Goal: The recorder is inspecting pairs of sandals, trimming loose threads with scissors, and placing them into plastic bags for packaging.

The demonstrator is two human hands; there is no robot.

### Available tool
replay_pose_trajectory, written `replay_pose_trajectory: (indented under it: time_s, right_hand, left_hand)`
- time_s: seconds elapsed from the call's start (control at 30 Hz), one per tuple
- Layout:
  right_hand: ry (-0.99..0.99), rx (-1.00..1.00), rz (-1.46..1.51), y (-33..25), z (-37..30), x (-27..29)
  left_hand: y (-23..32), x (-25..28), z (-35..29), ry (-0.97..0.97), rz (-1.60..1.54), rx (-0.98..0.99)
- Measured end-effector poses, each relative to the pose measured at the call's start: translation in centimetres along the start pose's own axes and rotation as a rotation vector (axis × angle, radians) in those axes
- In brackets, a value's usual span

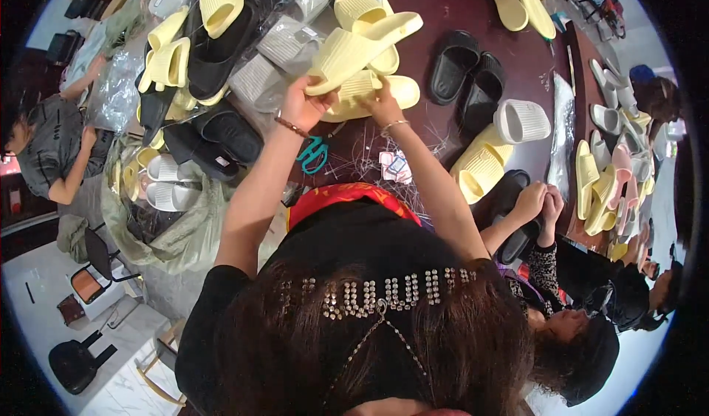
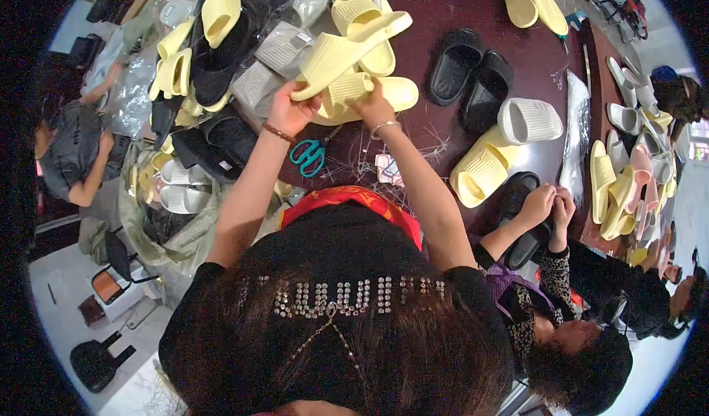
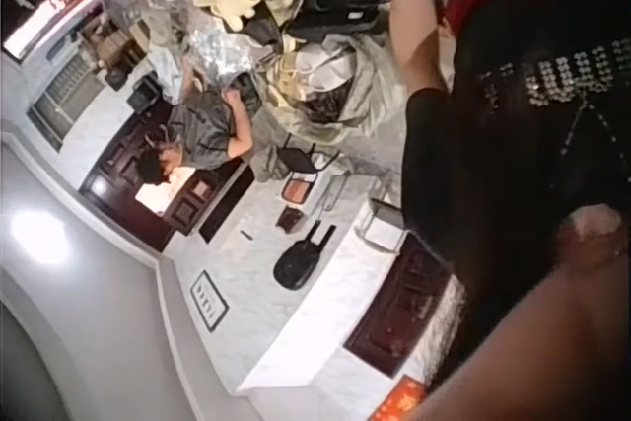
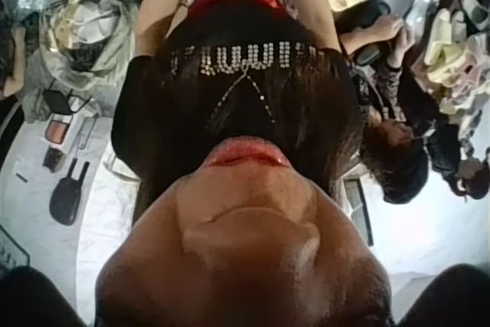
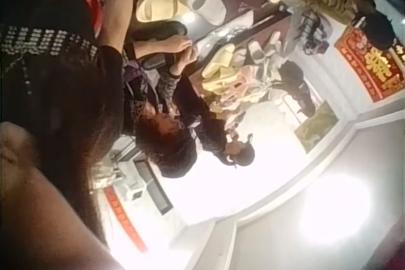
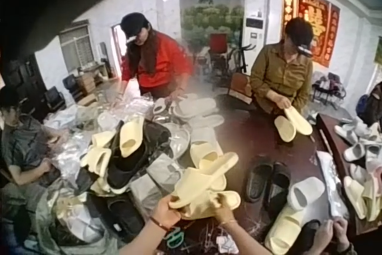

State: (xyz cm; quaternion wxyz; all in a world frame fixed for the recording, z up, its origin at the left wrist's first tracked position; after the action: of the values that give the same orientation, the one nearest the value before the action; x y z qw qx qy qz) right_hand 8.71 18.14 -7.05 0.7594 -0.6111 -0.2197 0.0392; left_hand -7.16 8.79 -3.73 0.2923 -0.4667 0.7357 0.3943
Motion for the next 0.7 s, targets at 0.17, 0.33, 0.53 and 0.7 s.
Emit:
replay_pose_trajectory:
  time_s: [0.17, 0.33, 0.53, 0.7]
  right_hand:
    - [-0.408, -0.008, -0.185, -2.9, 0.0, -2.1]
    - [-0.764, -0.055, 0.219, -4.2, -4.4, 0.1]
    - [-0.467, -0.094, 0.398, -6.2, -7.1, 2.8]
    - [-0.055, -0.274, 0.504, -3.5, -8.5, 4.3]
  left_hand:
    - [3.7, 1.5, -0.5, 0.207, 0.333, -0.186]
    - [3.2, 0.5, 0.0, 0.028, 0.403, -0.152]
    - [-1.7, 0.8, 1.2, 0.149, 0.301, -0.131]
    - [-3.9, 1.6, 1.3, 0.279, 0.348, -0.11]
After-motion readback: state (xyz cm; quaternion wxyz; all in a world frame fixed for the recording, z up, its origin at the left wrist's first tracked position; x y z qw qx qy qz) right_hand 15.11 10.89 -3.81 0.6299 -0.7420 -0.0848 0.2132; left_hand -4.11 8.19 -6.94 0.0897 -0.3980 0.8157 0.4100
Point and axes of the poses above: each hand's wrist, its own z-axis towards the middle knuckle, its own x-axis out of the back of the hand, y = z × x, the point moved 8 cm from there along z, towards the middle knuckle, and after that the axes turned 12 degrees about x, right-handed, at the moved point
